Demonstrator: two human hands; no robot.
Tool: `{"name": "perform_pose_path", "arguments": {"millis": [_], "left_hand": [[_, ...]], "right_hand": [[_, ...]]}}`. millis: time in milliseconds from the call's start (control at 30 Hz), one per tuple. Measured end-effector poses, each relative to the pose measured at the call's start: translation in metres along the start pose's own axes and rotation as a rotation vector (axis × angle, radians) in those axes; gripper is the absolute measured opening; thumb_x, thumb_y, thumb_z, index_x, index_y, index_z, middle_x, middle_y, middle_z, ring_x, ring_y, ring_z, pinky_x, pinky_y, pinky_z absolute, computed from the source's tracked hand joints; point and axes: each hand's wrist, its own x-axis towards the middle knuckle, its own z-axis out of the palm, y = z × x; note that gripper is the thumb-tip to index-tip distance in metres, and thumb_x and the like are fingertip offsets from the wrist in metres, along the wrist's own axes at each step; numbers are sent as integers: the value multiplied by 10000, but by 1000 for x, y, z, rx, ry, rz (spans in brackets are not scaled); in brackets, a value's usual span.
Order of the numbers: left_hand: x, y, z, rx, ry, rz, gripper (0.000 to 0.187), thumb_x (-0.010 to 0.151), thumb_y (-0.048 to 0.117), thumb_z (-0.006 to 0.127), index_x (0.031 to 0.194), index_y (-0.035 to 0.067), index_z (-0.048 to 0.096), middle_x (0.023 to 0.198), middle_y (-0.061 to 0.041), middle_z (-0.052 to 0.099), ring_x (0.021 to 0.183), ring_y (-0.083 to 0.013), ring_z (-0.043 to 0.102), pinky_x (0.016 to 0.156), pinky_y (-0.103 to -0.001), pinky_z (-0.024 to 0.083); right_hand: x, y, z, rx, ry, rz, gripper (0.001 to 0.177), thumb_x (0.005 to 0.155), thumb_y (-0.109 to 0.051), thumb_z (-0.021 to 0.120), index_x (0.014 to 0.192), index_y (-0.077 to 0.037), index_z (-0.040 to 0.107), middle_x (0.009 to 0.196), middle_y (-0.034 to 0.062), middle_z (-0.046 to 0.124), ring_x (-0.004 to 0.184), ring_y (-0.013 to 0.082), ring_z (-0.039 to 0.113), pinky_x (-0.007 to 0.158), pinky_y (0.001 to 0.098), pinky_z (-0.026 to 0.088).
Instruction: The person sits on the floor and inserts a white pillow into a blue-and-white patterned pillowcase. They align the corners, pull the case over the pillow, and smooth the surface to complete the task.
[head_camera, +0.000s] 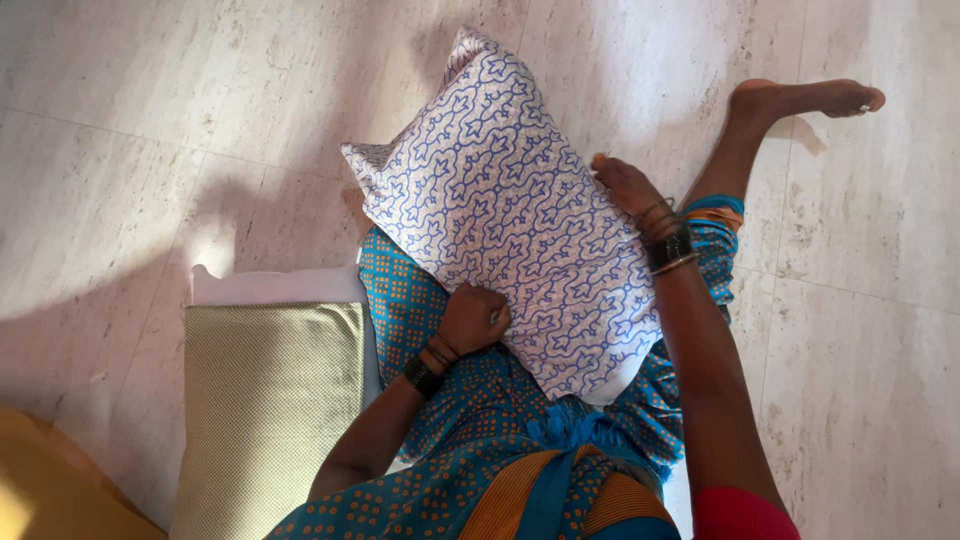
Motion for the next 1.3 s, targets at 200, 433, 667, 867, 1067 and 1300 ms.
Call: {"name": "perform_pose_path", "arguments": {"millis": [200,433,667,867,1067,1300], "left_hand": [[-4,-7,1,-22,-51,5,215,822,234,652,665,88,634,651,-118,655,635,-334,622,673,-474,456],[-19,-15,9,-16,-159,-36,256,790,276,656,619,89,625,640,-128,646,626,-349,612,680,-471,464],[-22,-16,2,-167,97,-3,215,846,225,696,707,75,631,690,-111,628,666,-318,598,662,-450,454],[-17,-15,9,-279,300,-180,238,934,152,714,761,62,576,696,-103,517,630,-281,518,594,-402,405],[4,-14,12,-256,308,-102,171,943,145,702,828,55,613,733,-107,532,668,-288,533,608,-413,414],[56,-22,18,-146,263,55,180,969,211,685,890,68,610,884,-119,574,878,-332,582,778,-450,480]], "right_hand": [[43,-23,27,-77,-358,163,820,1033,-671,274,1378,1,595,1360,203,655,1275,322,598,1122,393,410],[50,7,44,-40,-422,219,822,1027,-662,200,1497,-25,423,1503,204,511,1412,313,450,1187,374,280],[39,-32,32,0,-189,2,718,1086,-584,319,1326,21,621,1273,240,693,1187,327,656,1081,384,465],[-4,-191,-43,-281,304,-127,507,1091,-502,556,948,-26,656,760,207,630,706,358,600,674,455,474],[-23,-189,-3,-627,643,-718,333,1072,-395,637,943,-90,667,782,126,647,689,323,623,643,452,481],[-11,-20,162,-817,39,-170,431,992,-516,597,858,-120,700,709,143,718,637,334,708,546,483,530]]}}
